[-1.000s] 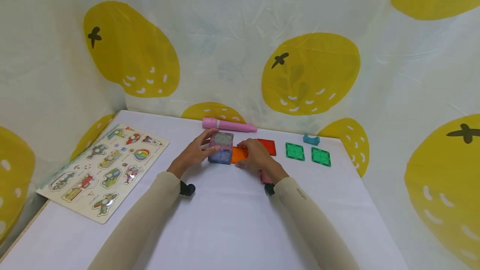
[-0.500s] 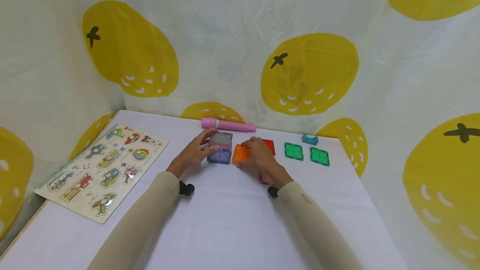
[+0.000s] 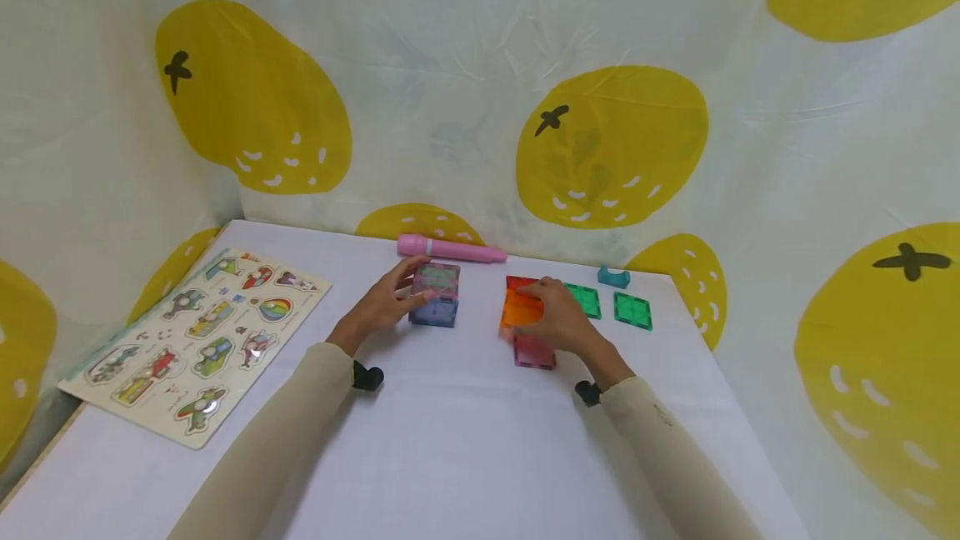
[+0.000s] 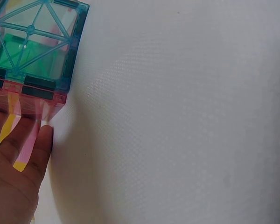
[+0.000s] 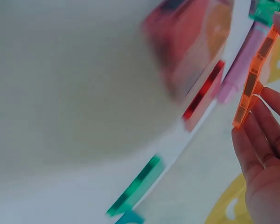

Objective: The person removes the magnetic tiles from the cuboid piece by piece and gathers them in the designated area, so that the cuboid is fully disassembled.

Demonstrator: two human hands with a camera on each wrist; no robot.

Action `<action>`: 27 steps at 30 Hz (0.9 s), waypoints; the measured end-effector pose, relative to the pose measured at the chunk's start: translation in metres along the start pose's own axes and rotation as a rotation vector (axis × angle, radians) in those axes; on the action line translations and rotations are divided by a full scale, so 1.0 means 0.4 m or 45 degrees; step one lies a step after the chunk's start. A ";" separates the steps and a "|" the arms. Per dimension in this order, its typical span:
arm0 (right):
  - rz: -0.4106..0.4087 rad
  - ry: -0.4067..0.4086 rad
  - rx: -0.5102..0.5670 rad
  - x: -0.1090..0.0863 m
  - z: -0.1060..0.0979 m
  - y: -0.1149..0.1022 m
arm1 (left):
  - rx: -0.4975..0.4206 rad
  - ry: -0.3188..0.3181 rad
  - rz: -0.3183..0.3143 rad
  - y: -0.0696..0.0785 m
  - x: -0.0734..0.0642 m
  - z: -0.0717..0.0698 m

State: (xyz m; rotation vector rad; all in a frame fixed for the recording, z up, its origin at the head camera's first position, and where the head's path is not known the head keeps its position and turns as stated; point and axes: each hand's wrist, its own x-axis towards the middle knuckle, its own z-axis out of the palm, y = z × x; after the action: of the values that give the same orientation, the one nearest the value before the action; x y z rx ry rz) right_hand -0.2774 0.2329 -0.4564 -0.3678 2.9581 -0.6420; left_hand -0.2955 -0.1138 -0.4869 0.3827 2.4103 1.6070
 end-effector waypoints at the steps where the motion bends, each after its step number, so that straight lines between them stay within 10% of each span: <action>1: 0.010 -0.004 -0.002 -0.007 -0.005 0.011 | 0.003 0.000 -0.002 0.000 0.000 0.000; 27: 0.082 -0.019 -0.059 -0.157 -0.074 0.238 | 0.016 0.002 -0.016 0.004 -0.002 0.005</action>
State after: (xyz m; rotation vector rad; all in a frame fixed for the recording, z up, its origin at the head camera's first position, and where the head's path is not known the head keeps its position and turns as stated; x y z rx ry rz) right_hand -0.2412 0.3448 -0.4668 -0.2786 2.9608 -0.5620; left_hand -0.2940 -0.1117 -0.4860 0.3686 2.4202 1.5881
